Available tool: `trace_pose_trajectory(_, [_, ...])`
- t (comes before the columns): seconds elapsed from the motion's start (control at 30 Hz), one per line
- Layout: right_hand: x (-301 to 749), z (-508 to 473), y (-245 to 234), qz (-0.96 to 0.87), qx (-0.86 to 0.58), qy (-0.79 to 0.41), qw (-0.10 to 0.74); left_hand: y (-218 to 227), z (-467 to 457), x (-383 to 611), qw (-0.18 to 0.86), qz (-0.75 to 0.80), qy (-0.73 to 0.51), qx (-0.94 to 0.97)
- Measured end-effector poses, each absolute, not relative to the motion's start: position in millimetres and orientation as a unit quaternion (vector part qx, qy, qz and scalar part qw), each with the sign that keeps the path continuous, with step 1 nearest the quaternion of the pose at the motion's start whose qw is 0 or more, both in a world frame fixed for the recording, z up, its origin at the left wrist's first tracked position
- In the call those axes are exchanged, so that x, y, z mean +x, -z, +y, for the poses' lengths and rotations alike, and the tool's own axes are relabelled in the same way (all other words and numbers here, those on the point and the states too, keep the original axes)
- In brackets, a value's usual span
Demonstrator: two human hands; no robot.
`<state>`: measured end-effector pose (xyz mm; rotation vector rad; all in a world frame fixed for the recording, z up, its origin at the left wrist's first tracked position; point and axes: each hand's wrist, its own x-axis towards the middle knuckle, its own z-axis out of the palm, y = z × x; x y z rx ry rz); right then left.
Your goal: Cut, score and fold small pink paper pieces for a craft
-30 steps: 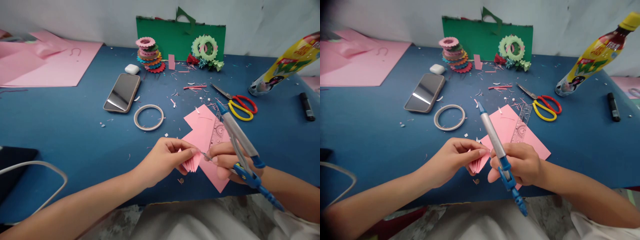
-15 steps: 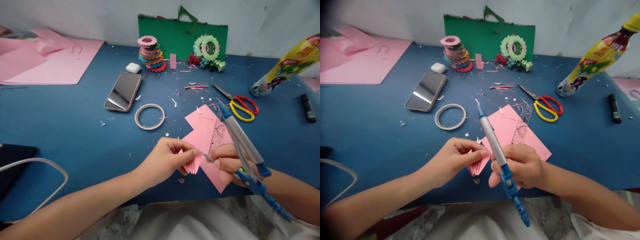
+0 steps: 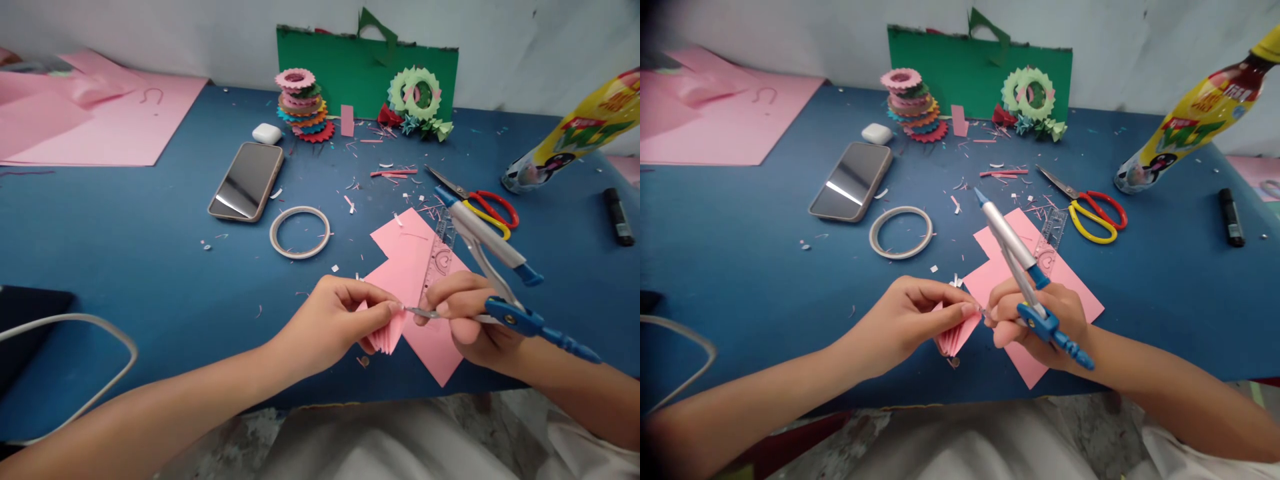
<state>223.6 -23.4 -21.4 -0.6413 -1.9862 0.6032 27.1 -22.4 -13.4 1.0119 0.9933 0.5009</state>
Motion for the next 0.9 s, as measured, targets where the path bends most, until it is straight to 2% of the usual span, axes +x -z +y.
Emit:
trace_pose_trajectory(0.1, [220.3,-22.5,33.2,-0.760,-0.214,-0.287,0.542,11.6,-23.6,27.6,0.728,0.447,-0.231,0.467])
trace_pose_trajectory(0.2, [218.7,-22.1,39.7,-0.728,-0.218,-0.318,0.567,11.0,-24.7,28.9,0.726,0.448,-0.234,0.466])
trace_pose_trajectory(0.7, [221.7,-23.2,35.8,-0.760,-0.224,-0.311,0.525,13.6,-26.7,28.1,0.730,0.435,-0.234,0.473])
trace_pose_trajectory(0.9, [221.9,-24.0,34.6,-0.745,-0.239,-0.311,0.539,14.5,-25.2,28.9,0.729,0.442,-0.239,0.464])
